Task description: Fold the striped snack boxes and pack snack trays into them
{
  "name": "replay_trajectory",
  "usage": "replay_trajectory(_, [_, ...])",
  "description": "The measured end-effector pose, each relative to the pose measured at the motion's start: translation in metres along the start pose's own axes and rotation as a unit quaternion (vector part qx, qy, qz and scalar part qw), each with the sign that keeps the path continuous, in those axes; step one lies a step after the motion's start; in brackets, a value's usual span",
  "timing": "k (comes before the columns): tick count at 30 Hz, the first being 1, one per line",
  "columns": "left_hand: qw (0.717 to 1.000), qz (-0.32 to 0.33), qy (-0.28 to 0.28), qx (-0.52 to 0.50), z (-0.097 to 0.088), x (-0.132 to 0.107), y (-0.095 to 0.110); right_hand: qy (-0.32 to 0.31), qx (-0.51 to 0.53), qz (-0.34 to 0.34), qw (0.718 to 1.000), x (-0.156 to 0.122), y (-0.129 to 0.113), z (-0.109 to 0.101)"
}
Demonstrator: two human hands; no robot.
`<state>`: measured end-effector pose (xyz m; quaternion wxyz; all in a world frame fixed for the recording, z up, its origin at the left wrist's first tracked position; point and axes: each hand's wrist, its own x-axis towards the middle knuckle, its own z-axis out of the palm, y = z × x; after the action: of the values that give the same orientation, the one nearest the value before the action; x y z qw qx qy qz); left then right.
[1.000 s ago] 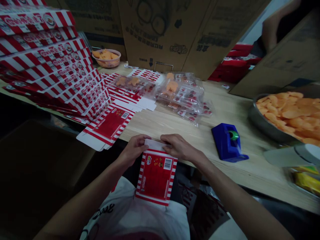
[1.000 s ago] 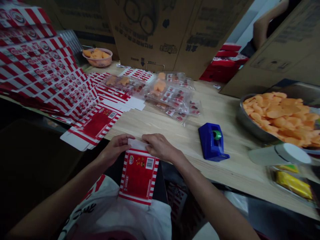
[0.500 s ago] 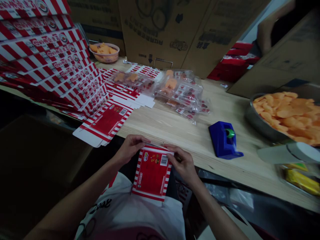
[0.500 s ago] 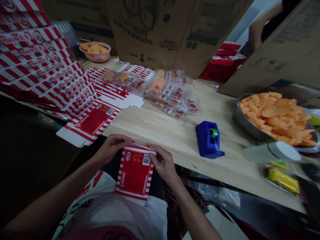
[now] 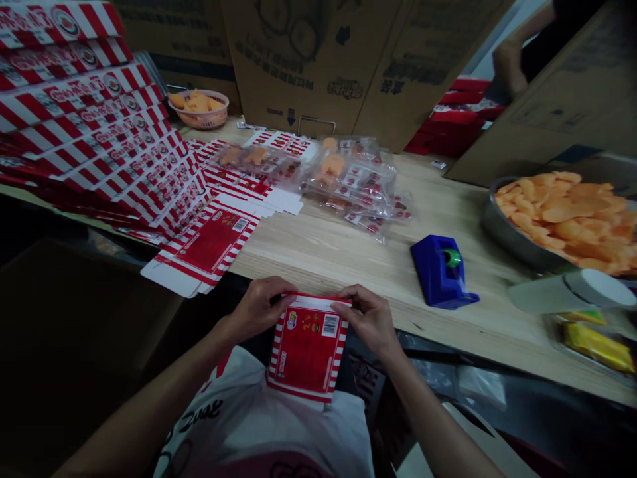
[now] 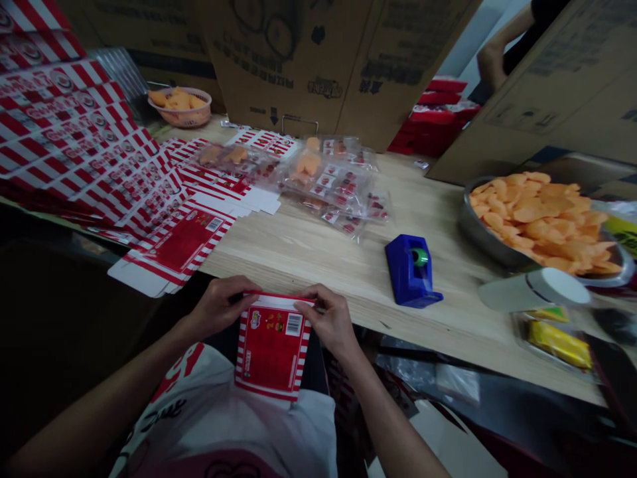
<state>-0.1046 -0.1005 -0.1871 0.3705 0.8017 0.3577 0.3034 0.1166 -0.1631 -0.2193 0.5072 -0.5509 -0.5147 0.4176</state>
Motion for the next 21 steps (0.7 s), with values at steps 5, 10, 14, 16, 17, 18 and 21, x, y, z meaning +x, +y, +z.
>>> replay_trajectory(5, [0.997,-0.028,-0.063,-0.017,-0.008,0.015,0.006,0.013,0.021,0.011,1.0,0.006,-0.01,-0.001])
replay_trajectory(10, [0.999,-0.007,-0.05,-0.009,0.001,0.013,0.001,0.015,0.049,-0.014,0.999,0.001,-0.005,0.001])
replay_trajectory(14, [0.998,0.018,-0.059,0.019,0.001,0.012,-0.001,-0.001,0.057,-0.025,0.998,-0.001,-0.004,0.003])
replay_trajectory(16, [0.996,0.021,-0.075,0.033,-0.001,0.017,0.001,-0.006,0.054,-0.027,0.998,0.0,-0.004,0.003])
replay_trajectory(17, [0.996,0.024,-0.08,0.041,-0.002,0.02,0.002,-0.002,0.051,-0.031,0.998,0.001,-0.004,0.004])
replay_trajectory(18, [0.995,0.029,-0.079,0.05,-0.002,0.023,0.003,0.004,0.048,-0.035,0.998,0.002,-0.004,0.004])
replay_trajectory(21, [0.995,0.05,-0.047,0.069,0.002,0.024,0.004,0.024,0.038,-0.049,0.998,0.002,-0.004,0.004])
